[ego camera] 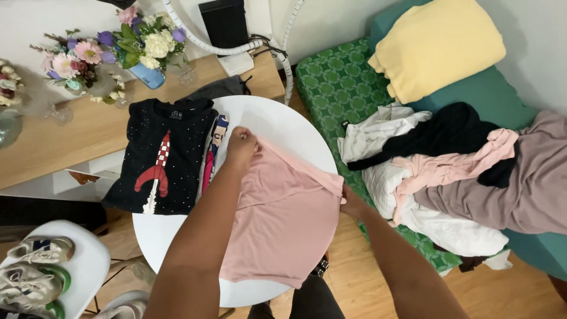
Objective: The person folds a black t-shirt with a rocket design, a pink sequined top, a pink long-sleeved shirt, and a black hoodie on a white round table. The person picks each item from a pile on a nearby green bench, smooths it out, and folds it neatly before stacking it on the table.
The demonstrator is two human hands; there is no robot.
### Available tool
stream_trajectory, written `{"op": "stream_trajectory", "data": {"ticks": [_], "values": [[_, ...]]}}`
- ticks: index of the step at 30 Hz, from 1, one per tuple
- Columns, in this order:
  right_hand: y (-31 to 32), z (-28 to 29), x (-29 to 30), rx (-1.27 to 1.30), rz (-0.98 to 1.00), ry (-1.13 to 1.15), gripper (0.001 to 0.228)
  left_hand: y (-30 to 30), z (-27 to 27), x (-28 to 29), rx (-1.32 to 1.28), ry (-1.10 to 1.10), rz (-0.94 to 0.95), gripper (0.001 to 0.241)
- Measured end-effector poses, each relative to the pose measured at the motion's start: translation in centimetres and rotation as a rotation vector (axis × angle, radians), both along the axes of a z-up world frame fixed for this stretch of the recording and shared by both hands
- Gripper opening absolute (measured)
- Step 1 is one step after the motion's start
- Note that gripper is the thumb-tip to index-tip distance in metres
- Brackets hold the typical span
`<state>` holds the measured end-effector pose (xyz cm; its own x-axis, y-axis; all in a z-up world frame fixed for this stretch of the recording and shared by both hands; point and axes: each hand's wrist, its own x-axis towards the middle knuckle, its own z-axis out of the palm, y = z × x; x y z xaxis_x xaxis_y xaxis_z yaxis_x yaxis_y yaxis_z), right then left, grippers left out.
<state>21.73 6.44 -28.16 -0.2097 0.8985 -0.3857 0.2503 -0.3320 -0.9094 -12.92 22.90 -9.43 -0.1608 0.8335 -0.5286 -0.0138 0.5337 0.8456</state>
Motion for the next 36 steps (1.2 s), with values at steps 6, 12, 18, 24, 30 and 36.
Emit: {"op": "stream_trajectory", "data": {"ticks": [6,12,18,24,30,36], "values": [[0.1,-1.4,1.3,0.000,-0.139,-0.252,0.040,5.1,0.4,2.2,0.120,-0.283,0.024,0.023],[1.4,10.7,3.6,-0.059,-0.191,-0.371,0.023,11.4,-4.2,-0.3,0.337,-0.319,0.119,0.030],[3.0,13.0,7.5,0.405,0.024,-0.961,0.029,9.7,0.1,-3.0,0.410,-0.486,0.149,0.031],[-4.0,14.2,6.4,0.683,-0.335,-1.049,0.033,3.2,-0.7,-7.8,0.280,-0.345,-0.006,0.034],[-11.4,7.9,3.0,0.698,-0.395,-1.142,0.026,-2.9,-8.0,-12.7,0.356,0.258,-0.314,0.021],[-10.8,5.8,4.1,0.561,-0.590,-1.103,0.018,-5.4,-5.9,-12.0,0.615,0.678,-0.485,0.017]]}}
